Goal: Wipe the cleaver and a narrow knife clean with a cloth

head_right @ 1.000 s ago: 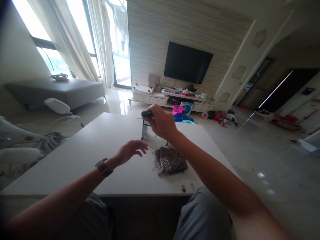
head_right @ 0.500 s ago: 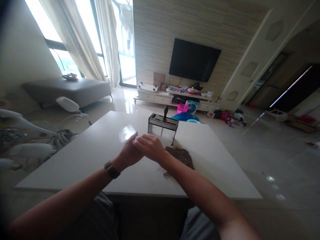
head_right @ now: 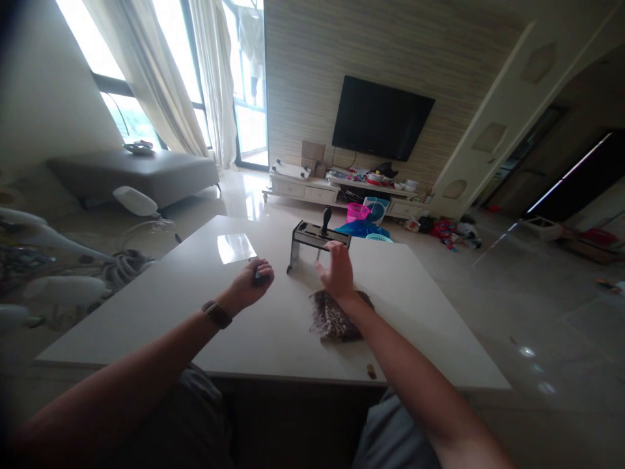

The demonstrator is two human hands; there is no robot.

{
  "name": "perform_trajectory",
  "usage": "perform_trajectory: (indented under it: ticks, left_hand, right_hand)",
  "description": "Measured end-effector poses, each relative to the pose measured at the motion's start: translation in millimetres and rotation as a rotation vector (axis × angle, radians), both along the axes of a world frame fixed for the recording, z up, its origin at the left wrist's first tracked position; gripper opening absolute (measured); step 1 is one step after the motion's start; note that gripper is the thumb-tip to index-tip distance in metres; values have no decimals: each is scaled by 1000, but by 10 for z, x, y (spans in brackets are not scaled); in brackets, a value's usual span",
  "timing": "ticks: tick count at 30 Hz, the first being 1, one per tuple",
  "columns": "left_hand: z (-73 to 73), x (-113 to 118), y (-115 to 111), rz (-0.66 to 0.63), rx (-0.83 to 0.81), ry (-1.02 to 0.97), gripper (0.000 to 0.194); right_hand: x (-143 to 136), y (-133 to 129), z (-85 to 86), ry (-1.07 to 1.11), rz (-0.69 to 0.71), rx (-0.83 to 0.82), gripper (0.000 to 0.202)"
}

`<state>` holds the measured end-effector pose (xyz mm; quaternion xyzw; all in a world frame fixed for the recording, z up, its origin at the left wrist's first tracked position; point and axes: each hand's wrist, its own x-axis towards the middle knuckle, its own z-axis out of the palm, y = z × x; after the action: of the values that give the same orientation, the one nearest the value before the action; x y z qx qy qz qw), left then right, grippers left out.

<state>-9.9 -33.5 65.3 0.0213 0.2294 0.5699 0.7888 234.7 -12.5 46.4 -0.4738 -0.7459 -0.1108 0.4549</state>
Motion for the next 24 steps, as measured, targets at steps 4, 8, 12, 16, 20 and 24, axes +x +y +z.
perform_trajectory:
  ticks: [4, 8, 12, 16, 20, 24]
  left_hand:
    - [17, -43, -18, -93, -10, -79, 32]
    - [22, -31, -46, -131, -4, -28, 34]
    - [29, -42, -44, -150, -9, -32, 34]
    - [51, -63, -40, -168, -16, -91, 35]
    - [66, -53, -36, -189, -20, -94, 34]
    - [59, -40, -35, -215, -7, -54, 34]
  right_hand:
    - [594, 422, -209, 383, -296, -383, 80]
    - [834, 683, -361, 615, -69, -711, 94]
    - [834, 827, -420, 759, 103, -745, 92]
    - [853, 969, -485, 693, 93, -752, 92]
    - [850, 1131, -568, 557, 15, -744, 90]
    - [712, 1282, -573, 353, -86, -655, 69]
